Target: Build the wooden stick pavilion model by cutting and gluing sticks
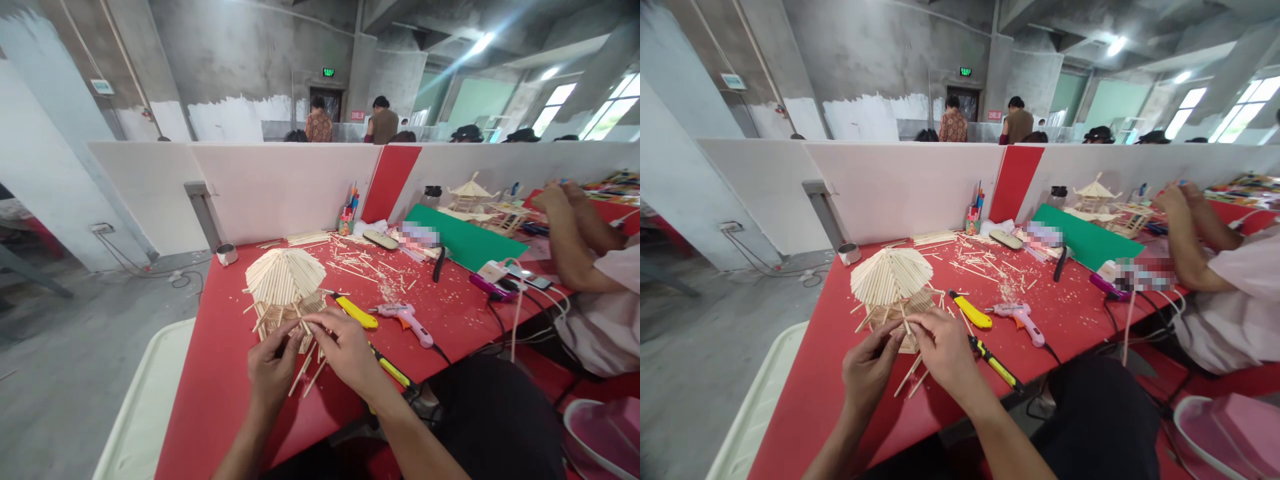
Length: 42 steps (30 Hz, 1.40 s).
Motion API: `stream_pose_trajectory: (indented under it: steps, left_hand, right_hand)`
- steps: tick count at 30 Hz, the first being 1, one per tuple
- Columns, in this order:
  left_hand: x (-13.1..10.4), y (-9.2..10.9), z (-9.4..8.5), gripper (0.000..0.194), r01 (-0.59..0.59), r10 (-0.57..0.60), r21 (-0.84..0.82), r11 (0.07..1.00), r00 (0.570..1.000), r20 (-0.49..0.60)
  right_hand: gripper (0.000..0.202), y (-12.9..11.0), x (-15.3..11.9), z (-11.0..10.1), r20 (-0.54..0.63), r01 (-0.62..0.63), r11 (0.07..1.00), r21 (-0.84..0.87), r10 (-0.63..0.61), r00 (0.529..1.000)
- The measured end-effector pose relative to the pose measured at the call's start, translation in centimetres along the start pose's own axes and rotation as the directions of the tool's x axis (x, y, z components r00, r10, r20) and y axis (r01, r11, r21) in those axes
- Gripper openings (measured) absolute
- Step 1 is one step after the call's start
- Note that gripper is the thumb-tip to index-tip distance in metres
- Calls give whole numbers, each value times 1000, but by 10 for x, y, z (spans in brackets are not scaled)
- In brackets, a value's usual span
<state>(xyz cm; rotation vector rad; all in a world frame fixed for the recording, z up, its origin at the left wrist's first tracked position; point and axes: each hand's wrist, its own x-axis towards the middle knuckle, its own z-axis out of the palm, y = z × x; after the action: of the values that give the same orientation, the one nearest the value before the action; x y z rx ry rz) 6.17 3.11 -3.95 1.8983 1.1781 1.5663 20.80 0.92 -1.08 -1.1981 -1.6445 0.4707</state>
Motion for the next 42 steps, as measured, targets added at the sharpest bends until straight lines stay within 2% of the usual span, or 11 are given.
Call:
stream_pose_trajectory:
  steps: [42]
  left_hand:
    - [1, 3, 0, 20, 8, -8, -24, 1000, 1000, -8]
  right_hand:
    - [24, -3, 2, -1, 2, 2, 1000, -4, -2, 1000]
